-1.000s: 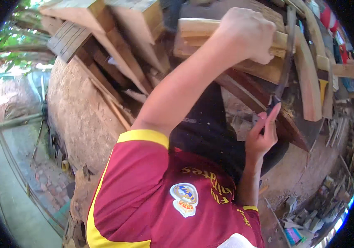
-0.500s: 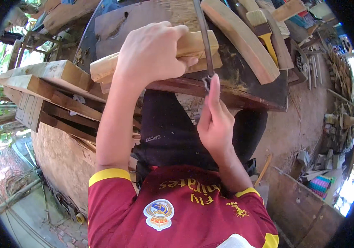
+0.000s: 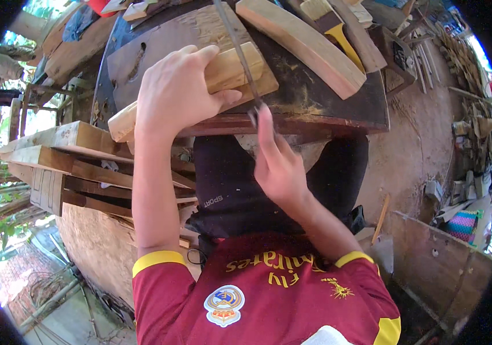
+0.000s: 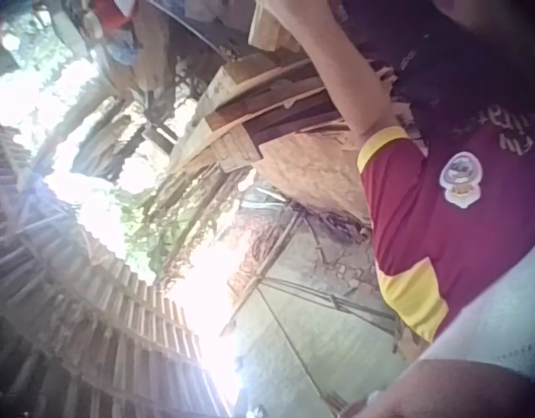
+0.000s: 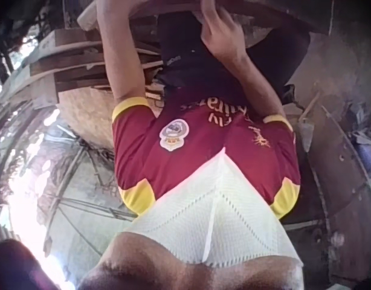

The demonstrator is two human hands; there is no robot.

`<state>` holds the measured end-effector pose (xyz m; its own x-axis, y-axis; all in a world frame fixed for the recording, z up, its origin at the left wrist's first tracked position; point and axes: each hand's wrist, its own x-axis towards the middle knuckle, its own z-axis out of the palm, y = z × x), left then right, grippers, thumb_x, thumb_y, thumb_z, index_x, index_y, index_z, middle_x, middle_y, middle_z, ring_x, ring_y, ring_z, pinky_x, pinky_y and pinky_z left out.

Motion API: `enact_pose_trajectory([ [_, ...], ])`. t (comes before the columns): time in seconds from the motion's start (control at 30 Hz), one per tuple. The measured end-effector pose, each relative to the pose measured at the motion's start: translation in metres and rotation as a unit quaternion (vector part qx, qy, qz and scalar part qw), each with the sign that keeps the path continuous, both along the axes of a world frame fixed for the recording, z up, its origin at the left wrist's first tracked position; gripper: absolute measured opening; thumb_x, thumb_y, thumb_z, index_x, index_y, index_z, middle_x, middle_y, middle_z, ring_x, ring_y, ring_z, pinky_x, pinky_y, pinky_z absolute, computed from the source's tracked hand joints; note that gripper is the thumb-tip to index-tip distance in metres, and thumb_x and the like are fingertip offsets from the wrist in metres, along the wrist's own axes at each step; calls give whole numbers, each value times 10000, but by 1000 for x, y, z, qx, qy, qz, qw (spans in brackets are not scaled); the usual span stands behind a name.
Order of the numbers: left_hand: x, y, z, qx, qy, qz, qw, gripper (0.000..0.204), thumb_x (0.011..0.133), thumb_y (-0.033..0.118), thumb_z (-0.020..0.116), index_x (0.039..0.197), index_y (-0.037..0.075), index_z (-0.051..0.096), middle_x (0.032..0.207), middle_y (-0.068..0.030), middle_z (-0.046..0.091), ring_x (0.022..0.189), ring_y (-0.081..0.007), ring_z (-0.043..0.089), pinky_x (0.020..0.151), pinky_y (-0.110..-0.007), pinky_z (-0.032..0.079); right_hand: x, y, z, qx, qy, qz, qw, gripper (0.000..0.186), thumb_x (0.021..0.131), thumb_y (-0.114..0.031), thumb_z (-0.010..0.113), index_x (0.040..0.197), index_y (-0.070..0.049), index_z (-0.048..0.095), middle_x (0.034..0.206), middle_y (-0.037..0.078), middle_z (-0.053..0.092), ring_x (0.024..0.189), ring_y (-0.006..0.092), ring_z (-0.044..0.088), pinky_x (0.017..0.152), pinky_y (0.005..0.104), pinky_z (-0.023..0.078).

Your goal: The person uses a hand saw to cut a small piece of wood clamped to a workbench. They hold the wood steady with their left hand while sawing with their right hand, creating a cut through the material.

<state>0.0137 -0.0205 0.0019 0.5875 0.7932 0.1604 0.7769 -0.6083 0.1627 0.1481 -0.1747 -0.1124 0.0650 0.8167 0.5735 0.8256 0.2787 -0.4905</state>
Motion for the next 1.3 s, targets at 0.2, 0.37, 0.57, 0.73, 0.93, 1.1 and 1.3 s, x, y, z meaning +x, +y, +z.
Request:
enact_pose_trajectory([
  [0.2,-2,-2,-2,31,-9,5,999,613,690,443,850,1149,64,701,975,-129,693,981,-329,678,869,-434,527,2,-10,-3,-26,-68,-2,997,735,777,23,644,1474,65,415,1137,145,696,590,197,598,497,339,544],
  [0.37,3,-3,5,-41,35,27,998,761,678,505,852,1228,18,652,1145,-150,690,1097,-350,647,955,-434,504,11,-68,-49,-12,-25,36,999,685,784,53,638,1442,78,451,1017,164,677,563,195,598,480,319,526],
  [0.57,6,1,6,-17,20,37,999,794,675,510,856,1246,-1,645,1161,-168,691,1110,-358,647,969,-424,501,-11,-20,-7,-82,-47,34,995,757,758,11,645,1478,62,418,1038,167,707,536,181,567,441,332,516],
  [0.73,2,7,3,-15,31,43,998,823,676,548,851,1253,-2,644,1185,-185,686,1128,-357,642,985,-423,496,6,-20,-13,-52,-10,37,998,787,776,-1,640,1514,44,370,920,166,637,475,237,557,431,381,518],
  [0.93,2,6,0,16,32,35,999,822,680,566,844,1256,14,648,1193,-186,686,1134,-363,638,994,-431,491,16,-72,-53,-87,74,-1,994,573,901,-9,615,1420,108,402,937,235,653,597,360,664,487,439,533],
  [1.1,2,5,1,8,35,37,999,806,685,562,844,1252,22,651,1186,-192,687,1129,-369,639,991,-435,494,5,-47,-32,-195,81,-19,977,319,975,-91,593,1208,100,489,742,269,640,591,441,648,484,498,514],
  [1.3,3,6,5,7,49,28,998,802,691,566,841,1250,23,651,1158,-193,696,1113,-376,644,987,-436,496,-16,-24,-5,-206,106,-9,973,241,1003,-189,575,1050,43,527,619,172,612,525,375,653,449,447,532],
])
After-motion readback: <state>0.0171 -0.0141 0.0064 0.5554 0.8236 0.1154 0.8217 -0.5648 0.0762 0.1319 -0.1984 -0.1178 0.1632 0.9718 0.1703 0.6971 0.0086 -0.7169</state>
